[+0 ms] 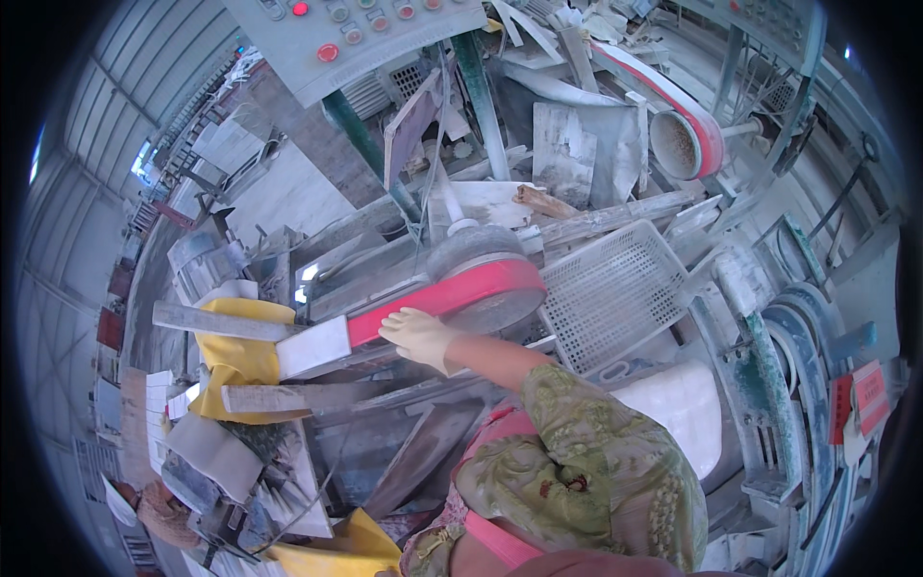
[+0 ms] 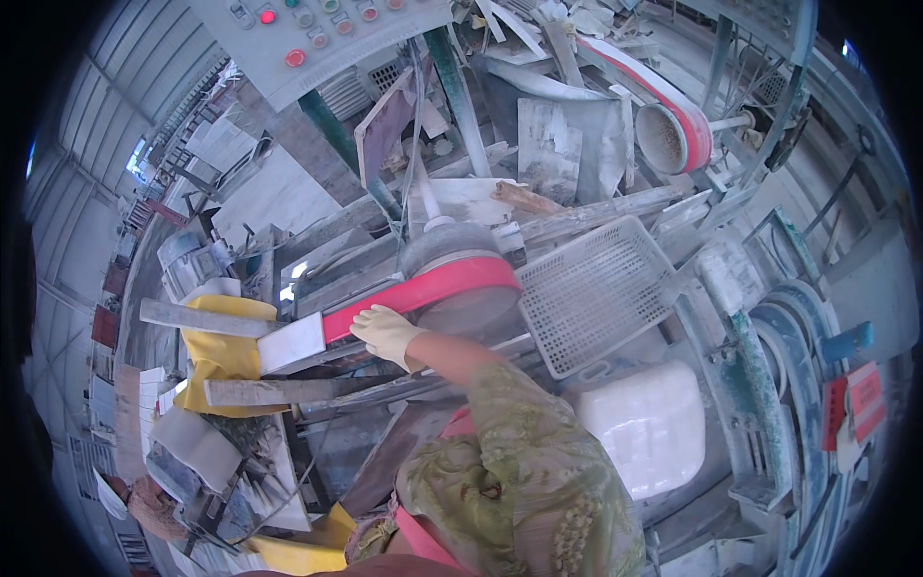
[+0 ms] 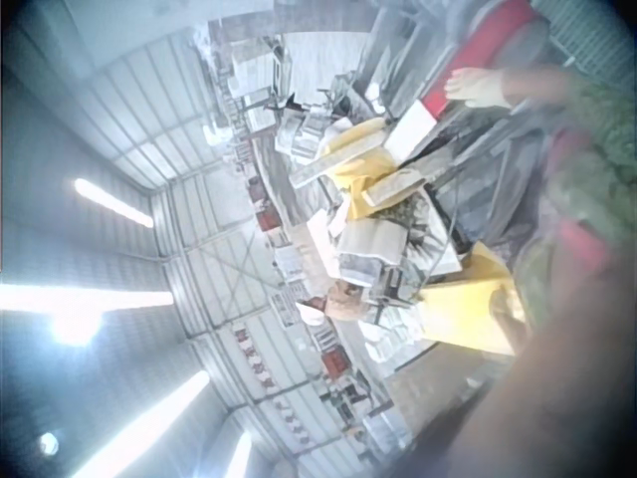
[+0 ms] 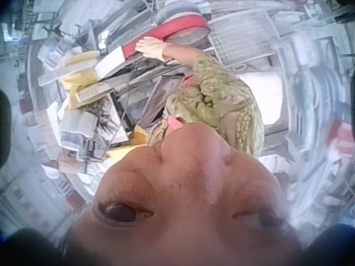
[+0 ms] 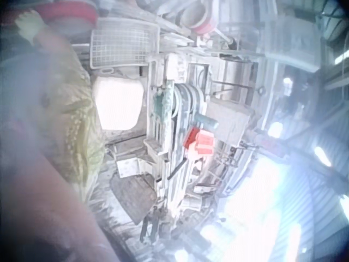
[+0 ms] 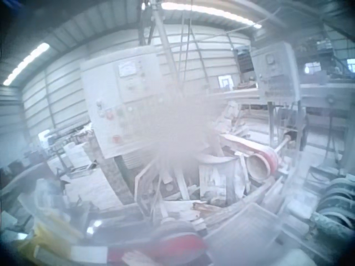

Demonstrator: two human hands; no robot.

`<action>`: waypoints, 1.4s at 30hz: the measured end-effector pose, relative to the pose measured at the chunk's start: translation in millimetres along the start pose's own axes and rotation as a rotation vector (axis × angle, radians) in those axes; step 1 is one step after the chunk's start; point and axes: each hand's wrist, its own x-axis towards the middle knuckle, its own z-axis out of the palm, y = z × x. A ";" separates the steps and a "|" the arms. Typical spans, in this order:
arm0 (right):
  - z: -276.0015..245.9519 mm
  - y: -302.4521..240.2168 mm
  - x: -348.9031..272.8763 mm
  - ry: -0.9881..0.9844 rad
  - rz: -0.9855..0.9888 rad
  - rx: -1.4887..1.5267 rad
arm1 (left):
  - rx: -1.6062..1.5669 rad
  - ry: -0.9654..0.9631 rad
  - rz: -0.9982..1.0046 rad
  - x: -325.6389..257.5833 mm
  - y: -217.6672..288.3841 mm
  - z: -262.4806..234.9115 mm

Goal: The person repeatedly picks white rectangular tiles and rubs their edges against a red sanding belt on a machine. After sanding, the person places the tiles onto a yellow tray. The process is repeated continuously throughout the clip.

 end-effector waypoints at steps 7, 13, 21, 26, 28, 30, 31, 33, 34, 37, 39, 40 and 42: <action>18.3 -20.7 -16.6 0.203 -0.074 -0.051 | 0.068 0.084 0.028 -4.9 -5.3 28.5; 29.8 -38.9 -15.8 0.185 -0.042 -0.093 | 0.127 0.150 0.059 -6.8 -5.6 44.1; 28.5 -41.2 -10.5 0.044 -0.025 -0.063 | 0.056 0.078 0.011 -4.0 -1.0 38.6; 30.9 -41.7 -9.4 0.060 -0.015 -0.031 | 0.007 0.052 -0.031 -7.8 -4.5 31.8; 33.2 -42.8 -9.5 0.058 -0.006 -0.021 | -0.019 0.049 -0.058 -9.5 -6.7 27.3; 36.5 -44.2 -9.7 0.053 0.001 -0.017 | -0.044 0.051 -0.089 -9.7 -10.4 21.9; 38.1 -44.8 -9.8 0.057 0.008 -0.022 | -0.056 0.053 -0.101 -8.9 -13.0 18.7; 41.8 -45.7 -10.2 0.062 0.010 -0.049 | -0.072 0.055 -0.119 -5.2 -14.8 12.8; 43.6 -45.7 -10.4 0.047 0.012 -0.068 | -0.073 0.058 -0.125 -2.7 -16.0 9.5; 48.9 -42.5 -11.3 0.071 0.009 -0.076 | -0.076 0.062 -0.155 8.6 -16.8 0.0; 53.1 -39.9 -12.0 0.083 -0.011 -0.099 | -0.081 0.065 -0.171 14.1 -11.8 -5.6; 55.6 -38.9 -12.6 0.089 -0.024 -0.111 | -0.085 0.062 -0.181 15.9 -9.3 -8.3; 61.2 -38.5 -13.1 0.159 -0.043 -0.159 | -0.103 0.059 -0.206 16.7 -3.2 -13.0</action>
